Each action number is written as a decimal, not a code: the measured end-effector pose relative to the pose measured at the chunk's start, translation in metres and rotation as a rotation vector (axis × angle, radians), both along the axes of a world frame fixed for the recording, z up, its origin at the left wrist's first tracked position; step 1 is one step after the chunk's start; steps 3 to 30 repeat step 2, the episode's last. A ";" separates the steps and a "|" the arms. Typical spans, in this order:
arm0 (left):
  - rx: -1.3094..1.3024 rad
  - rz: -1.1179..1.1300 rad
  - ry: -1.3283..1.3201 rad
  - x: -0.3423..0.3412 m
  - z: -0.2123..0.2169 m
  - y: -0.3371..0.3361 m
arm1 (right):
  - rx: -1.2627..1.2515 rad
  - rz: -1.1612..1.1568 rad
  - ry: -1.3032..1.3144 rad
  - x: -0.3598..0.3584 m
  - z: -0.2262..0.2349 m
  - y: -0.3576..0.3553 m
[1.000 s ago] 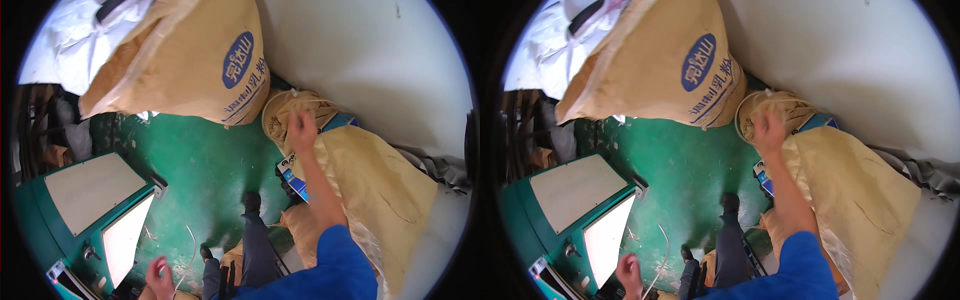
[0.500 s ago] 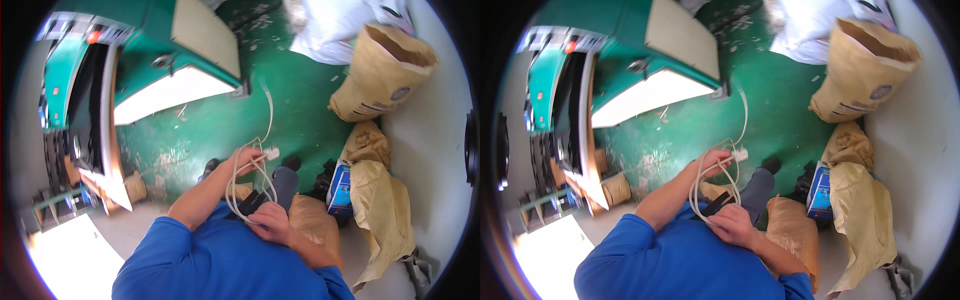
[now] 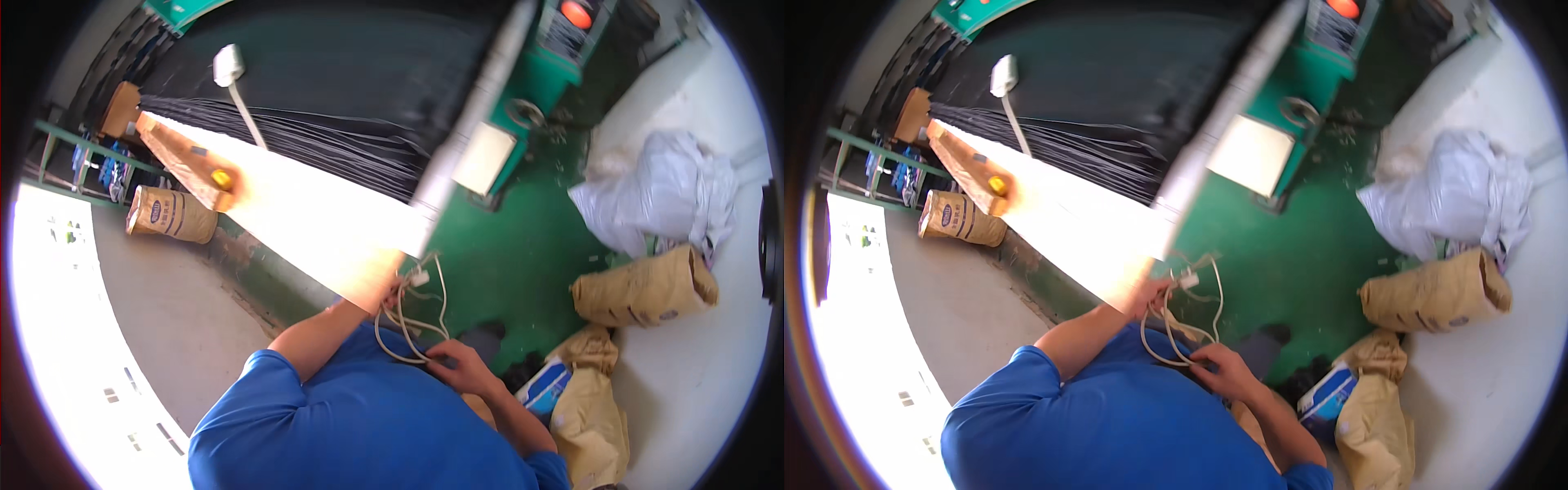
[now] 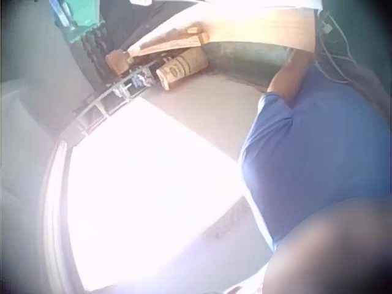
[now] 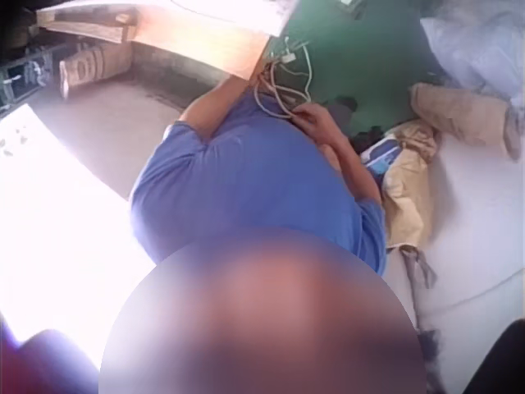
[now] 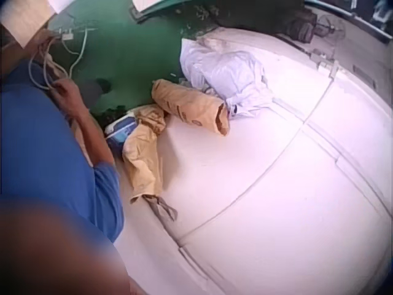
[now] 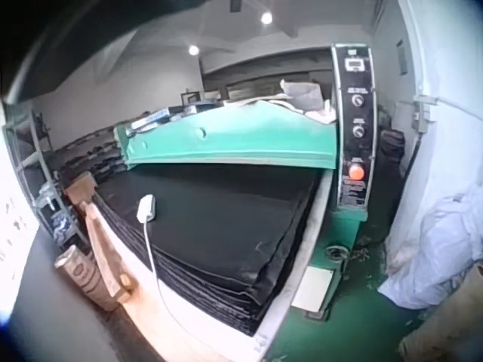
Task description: The user is assembling an electrical power strip by connecting internal components and securing the outer casing with a screwdriver.
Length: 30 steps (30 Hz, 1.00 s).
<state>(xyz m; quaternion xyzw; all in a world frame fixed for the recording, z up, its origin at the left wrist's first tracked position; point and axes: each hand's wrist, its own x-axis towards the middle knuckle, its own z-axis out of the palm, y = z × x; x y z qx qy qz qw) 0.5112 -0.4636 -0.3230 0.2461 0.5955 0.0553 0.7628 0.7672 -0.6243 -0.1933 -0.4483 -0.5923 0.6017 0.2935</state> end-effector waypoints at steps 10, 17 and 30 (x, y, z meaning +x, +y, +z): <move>0.371 0.380 -0.258 -0.012 0.095 0.020 | -0.093 -0.048 -0.113 -0.039 0.007 0.019; 0.371 0.380 -0.258 -0.012 0.095 0.020 | -0.093 -0.048 -0.113 -0.039 0.007 0.019; 0.371 0.380 -0.258 -0.012 0.095 0.020 | -0.093 -0.048 -0.113 -0.039 0.007 0.019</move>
